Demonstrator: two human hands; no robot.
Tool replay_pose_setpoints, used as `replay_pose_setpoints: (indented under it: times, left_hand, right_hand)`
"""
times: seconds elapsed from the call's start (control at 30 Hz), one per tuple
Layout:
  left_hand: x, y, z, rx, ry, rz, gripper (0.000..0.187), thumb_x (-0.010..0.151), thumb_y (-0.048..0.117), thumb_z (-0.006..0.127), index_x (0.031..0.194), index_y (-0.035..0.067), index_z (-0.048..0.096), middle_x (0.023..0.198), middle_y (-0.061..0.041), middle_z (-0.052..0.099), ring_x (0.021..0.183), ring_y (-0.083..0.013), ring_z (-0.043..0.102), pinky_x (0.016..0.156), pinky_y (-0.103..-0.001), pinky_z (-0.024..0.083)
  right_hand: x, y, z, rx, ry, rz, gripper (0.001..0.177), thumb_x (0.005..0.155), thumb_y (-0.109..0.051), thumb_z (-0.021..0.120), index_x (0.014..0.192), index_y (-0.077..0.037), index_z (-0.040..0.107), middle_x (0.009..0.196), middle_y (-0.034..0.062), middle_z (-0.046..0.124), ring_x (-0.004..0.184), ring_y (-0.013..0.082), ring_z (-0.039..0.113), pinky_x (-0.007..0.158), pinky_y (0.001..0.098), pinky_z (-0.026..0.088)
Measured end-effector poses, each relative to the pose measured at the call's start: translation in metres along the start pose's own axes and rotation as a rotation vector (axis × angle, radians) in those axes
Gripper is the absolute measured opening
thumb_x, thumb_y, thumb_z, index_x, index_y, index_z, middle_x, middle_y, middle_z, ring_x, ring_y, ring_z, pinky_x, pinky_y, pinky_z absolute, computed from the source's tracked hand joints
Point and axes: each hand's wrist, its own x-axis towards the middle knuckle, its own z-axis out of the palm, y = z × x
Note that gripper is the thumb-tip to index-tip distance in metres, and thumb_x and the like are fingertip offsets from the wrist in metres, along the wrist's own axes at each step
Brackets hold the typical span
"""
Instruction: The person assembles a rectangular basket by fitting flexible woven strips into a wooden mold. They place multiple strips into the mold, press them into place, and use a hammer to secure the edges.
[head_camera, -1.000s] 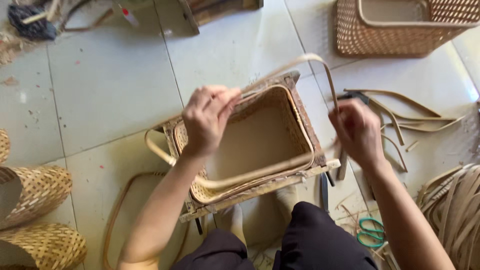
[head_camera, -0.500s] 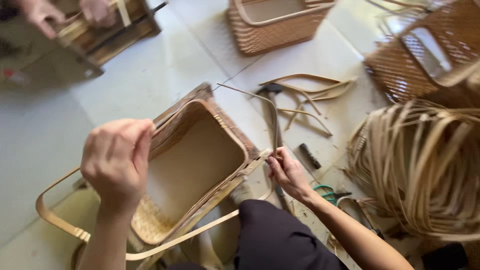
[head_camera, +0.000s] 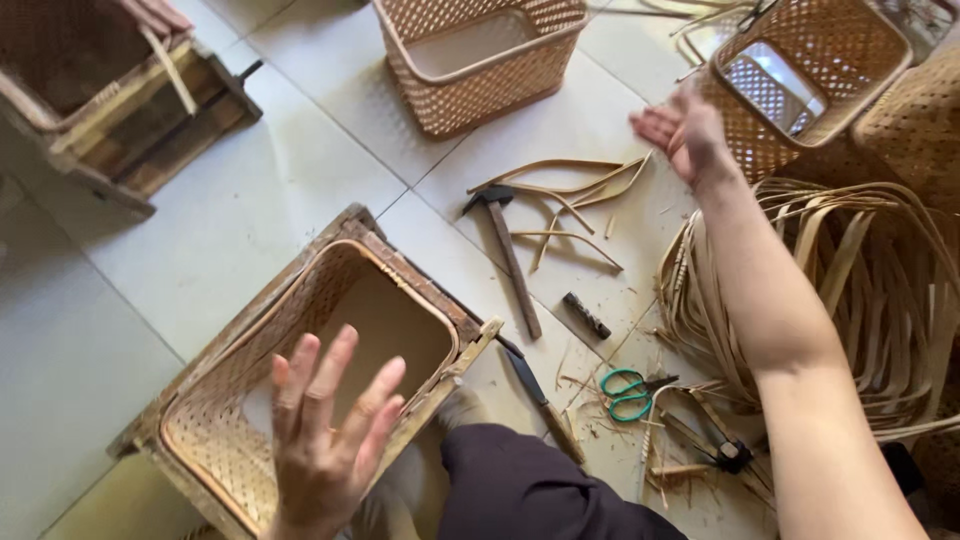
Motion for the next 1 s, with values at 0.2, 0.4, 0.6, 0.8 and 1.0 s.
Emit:
replay_pose_setpoints:
  times: [0.2,0.4,0.6,0.8,1.0]
  left_hand:
    - [-0.016,0.009,0.007,-0.166,-0.113,-0.073,0.037,0.081,0.024,0.077,0.118,0.026,0.074,0.145,-0.008,0.057,0.146,-0.0322,0.043,0.122,-0.056,0.035]
    - [-0.015,0.006,0.006,-0.209,-0.141,-0.102,0.033,0.082,0.024,0.075,0.115,0.026,0.075,0.145,-0.007,0.059,0.147,-0.0320,0.044,0.124,-0.056,0.036]
    - [-0.017,0.007,0.005,-0.196,-0.171,-0.125,0.029,0.085,0.024,0.073,0.114,0.024,0.076,0.143,-0.006,0.061,0.147,-0.0319,0.045,0.123,-0.052,0.039]
    - [-0.015,0.008,0.003,-0.205,-0.170,-0.146,0.026,0.086,0.024,0.074,0.112,0.023,0.077,0.140,-0.005,0.063,0.145,-0.0319,0.048,0.121,-0.047,0.041]
    - [-0.016,0.008,-0.001,-0.231,-0.177,-0.154,0.028,0.084,0.023,0.075,0.112,0.022,0.077,0.140,-0.006,0.062,0.144,-0.0322,0.048,0.119,-0.047,0.042]
  right_hand:
    - [-0.096,0.093,-0.102,-0.789,0.020,-0.380,0.026,0.104,-0.013,0.064,0.128,-0.004,0.067,0.118,0.0104,0.072,0.098,0.0175,0.075,0.081,0.0308,0.059]
    - [-0.195,0.099,-0.232,-1.642,0.700,-0.891,0.025,0.085,-0.014,0.078,0.107,-0.006,0.068,0.102,0.0118,0.069,0.090,0.0243,0.069,0.075,0.0374,0.058]
    - [-0.192,0.146,-0.272,-1.725,0.267,-0.374,0.019,0.103,-0.021,0.076,0.110,-0.007,0.066,0.091,0.0082,0.068,0.070,0.0211,0.066,0.056,0.0354,0.056]
    - [-0.186,0.167,-0.244,-2.101,0.311,-0.520,0.039,0.073,-0.032,0.090,0.097,-0.009,0.068,0.099,0.0090,0.065,0.086,0.0217,0.065,0.069,0.0360,0.055]
    - [-0.180,0.172,-0.236,-2.247,0.279,-0.502,0.025,0.077,-0.025,0.084,0.090,-0.009,0.069,0.098,0.0084,0.063,0.092,0.0233,0.064,0.078,0.0373,0.056]
